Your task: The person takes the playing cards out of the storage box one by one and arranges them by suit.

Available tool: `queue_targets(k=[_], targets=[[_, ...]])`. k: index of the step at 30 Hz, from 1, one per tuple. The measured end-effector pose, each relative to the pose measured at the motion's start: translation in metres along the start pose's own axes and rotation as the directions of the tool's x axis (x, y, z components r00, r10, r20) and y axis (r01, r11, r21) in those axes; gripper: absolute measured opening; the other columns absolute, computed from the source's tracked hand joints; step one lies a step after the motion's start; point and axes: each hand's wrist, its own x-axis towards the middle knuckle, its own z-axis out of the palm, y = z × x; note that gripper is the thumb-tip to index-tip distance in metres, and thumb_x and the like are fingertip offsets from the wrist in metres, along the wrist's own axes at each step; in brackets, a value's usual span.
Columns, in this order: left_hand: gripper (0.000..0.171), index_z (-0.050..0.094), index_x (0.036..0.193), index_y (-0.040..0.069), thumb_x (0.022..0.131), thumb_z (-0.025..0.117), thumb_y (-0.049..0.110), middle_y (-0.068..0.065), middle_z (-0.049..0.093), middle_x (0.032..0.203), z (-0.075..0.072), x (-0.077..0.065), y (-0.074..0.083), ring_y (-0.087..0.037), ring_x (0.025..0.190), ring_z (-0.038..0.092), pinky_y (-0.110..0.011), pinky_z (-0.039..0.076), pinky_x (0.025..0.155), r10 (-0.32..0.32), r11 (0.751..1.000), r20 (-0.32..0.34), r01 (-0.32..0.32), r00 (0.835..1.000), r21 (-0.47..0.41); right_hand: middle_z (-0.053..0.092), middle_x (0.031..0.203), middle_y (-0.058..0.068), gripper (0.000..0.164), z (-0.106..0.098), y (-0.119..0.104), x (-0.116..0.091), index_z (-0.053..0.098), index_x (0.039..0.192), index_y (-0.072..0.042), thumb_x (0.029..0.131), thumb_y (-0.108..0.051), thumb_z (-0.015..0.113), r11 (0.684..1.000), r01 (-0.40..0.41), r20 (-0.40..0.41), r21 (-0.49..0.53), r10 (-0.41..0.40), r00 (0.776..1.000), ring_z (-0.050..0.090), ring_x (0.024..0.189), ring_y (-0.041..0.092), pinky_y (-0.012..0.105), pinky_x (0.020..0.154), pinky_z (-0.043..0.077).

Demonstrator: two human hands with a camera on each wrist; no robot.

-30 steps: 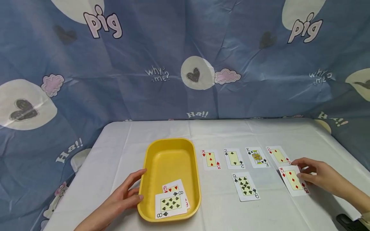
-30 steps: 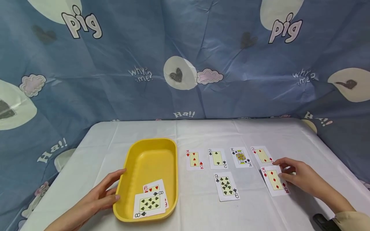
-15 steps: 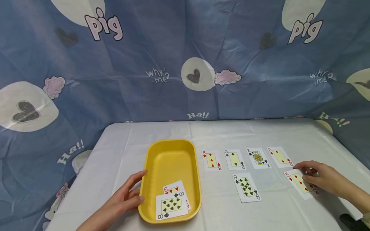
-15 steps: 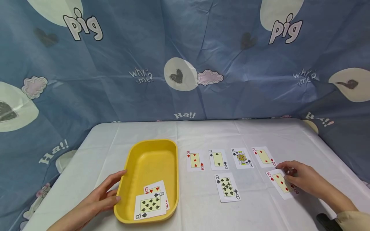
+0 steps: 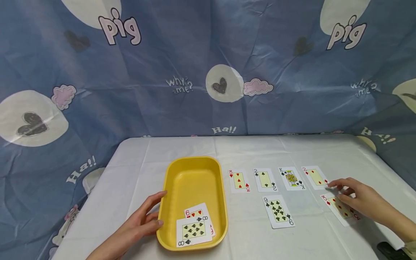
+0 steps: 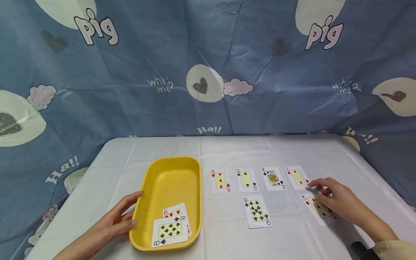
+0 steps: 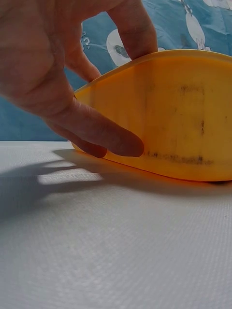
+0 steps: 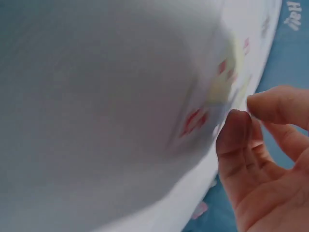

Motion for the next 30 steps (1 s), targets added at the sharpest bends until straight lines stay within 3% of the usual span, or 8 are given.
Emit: queue_targets(k=[4,7,10,17,23,30], targets=[[0.071,0.018,0.156,0.022,0.099,0.059,0.021,-0.017,0.001,0.162,0.001,0.0,0.001,-0.029,0.125,0.051,-0.045,0.05,0.093,-0.004,1.0,-0.009,0.004,1.0,0.0,0.062,0.107,0.009,0.03,0.001,-0.019,0.006,0.064,0.118,-0.008,0.089,-0.002,0.07,0.988,0.106,-0.061,0.109,-0.099,0.993,0.059,0.082,0.002,0.027,0.06,0.05],[0.07,0.018,0.156,0.023,0.099,0.058,0.02,-0.016,0.001,0.162,0.001,0.0,0.002,-0.029,0.126,0.049,-0.045,0.05,0.094,-0.008,1.0,-0.01,0.008,1.0,-0.001,0.063,0.112,0.005,0.03,0.002,-0.036,0.014,0.063,0.121,-0.01,0.092,-0.002,0.066,0.958,0.185,-0.087,0.221,-0.17,0.982,0.061,0.086,0.005,0.029,0.057,0.052],[0.07,0.018,0.156,0.022,0.099,0.058,0.02,-0.016,0.001,0.162,0.002,0.0,0.003,-0.029,0.127,0.049,-0.045,0.05,0.094,-0.008,1.0,-0.008,0.008,1.0,-0.002,0.062,0.115,0.001,0.033,0.005,-0.055,0.023,0.061,0.126,-0.01,0.094,-0.001,0.064,0.911,0.245,-0.093,0.331,-0.226,0.97,0.063,0.091,0.011,0.03,0.059,0.053],[0.069,0.019,0.156,0.023,0.099,0.059,0.022,-0.017,0.002,0.162,0.002,0.0,0.002,-0.029,0.125,0.051,-0.045,0.05,0.094,-0.013,1.0,-0.013,0.013,1.0,0.004,0.06,0.119,0.012,0.038,0.017,-0.094,0.048,0.057,0.13,-0.005,0.093,0.002,0.064,0.778,0.287,-0.043,0.559,-0.319,0.947,0.063,0.097,0.022,0.036,0.069,0.057],[0.07,0.019,0.156,0.023,0.099,0.059,0.023,-0.019,0.002,0.162,0.002,0.0,0.001,-0.029,0.126,0.051,-0.046,0.05,0.093,-0.016,1.0,-0.015,0.016,1.0,0.005,0.061,0.114,0.013,0.036,0.032,-0.127,0.06,0.06,0.126,-0.01,0.092,0.0,0.067,0.715,0.293,-0.03,0.635,-0.356,0.934,0.063,0.095,0.024,0.037,0.069,0.057],[0.07,0.02,0.156,0.025,0.099,0.06,0.025,-0.018,0.002,0.162,0.002,-0.002,0.002,-0.029,0.125,0.051,-0.046,0.05,0.094,-0.015,1.0,-0.02,0.016,1.0,0.01,0.06,0.114,0.014,0.034,0.053,-0.173,0.064,0.061,0.124,-0.007,0.093,0.003,0.064,0.613,0.366,-0.066,0.7,-0.455,0.888,0.061,0.094,0.026,0.036,0.073,0.056]])
